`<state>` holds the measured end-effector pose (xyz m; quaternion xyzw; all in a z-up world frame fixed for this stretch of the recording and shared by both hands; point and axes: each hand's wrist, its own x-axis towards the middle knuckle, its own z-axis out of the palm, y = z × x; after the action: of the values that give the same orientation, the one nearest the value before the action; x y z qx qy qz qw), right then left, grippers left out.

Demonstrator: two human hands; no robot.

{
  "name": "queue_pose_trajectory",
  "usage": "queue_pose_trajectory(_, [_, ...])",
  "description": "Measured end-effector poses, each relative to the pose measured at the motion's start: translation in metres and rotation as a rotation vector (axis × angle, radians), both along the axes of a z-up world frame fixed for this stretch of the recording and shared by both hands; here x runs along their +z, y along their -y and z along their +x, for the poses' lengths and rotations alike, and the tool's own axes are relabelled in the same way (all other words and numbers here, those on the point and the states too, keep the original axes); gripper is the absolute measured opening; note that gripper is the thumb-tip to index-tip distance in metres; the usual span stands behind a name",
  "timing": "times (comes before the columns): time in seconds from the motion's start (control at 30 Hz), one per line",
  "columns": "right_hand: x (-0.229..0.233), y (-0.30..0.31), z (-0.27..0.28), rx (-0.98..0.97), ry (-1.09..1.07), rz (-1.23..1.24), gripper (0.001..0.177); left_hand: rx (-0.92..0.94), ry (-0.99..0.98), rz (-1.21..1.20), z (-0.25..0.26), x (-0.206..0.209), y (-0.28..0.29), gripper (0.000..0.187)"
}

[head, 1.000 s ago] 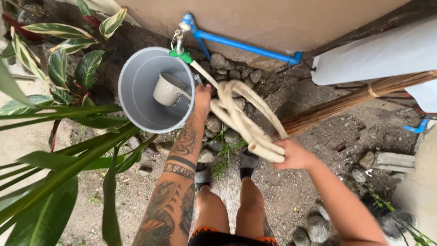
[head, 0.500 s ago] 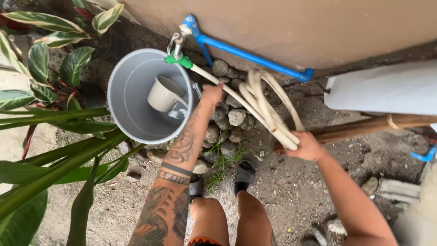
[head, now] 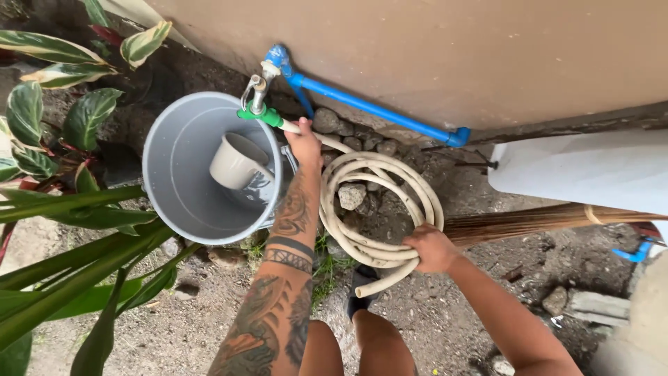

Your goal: Coiling a white garden hose and placing it neatly near a water faucet in an outdoor area.

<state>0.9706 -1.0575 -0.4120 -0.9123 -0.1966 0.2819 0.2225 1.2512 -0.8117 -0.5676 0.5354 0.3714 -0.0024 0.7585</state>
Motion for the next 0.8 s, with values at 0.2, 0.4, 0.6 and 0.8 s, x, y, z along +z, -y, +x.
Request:
queue_pose_trajectory(0.2, [-0.053, -0.031, -0.025, -0.168, 0.129, 0.314, 0.027, -0.082, 0.287, 0.202, 0.006, -0.031, -0.01, 0.027])
queue_pose_trajectory(0.4, [-0.096, -0.082, -0.067, -0.358, -0.001, 0.332, 0.022, 0.018, 0.135, -0.018, 0.019, -0.048, -0.012, 0.031])
queue_pose_trajectory(0.6, [-0.097, -0.09, -0.059, -0.379, -0.08, 0.469, 0.03, 0.034, 0.128, 0.679, 0.016, -0.055, -0.01, 0.046])
queue_pose_trajectory(0.8, [-0.111, -0.064, -0.085, -0.44, -0.082, 0.31, 0.035, -0.108, 0.117, -0.446, -0.062, -0.115, -0.004, 0.032])
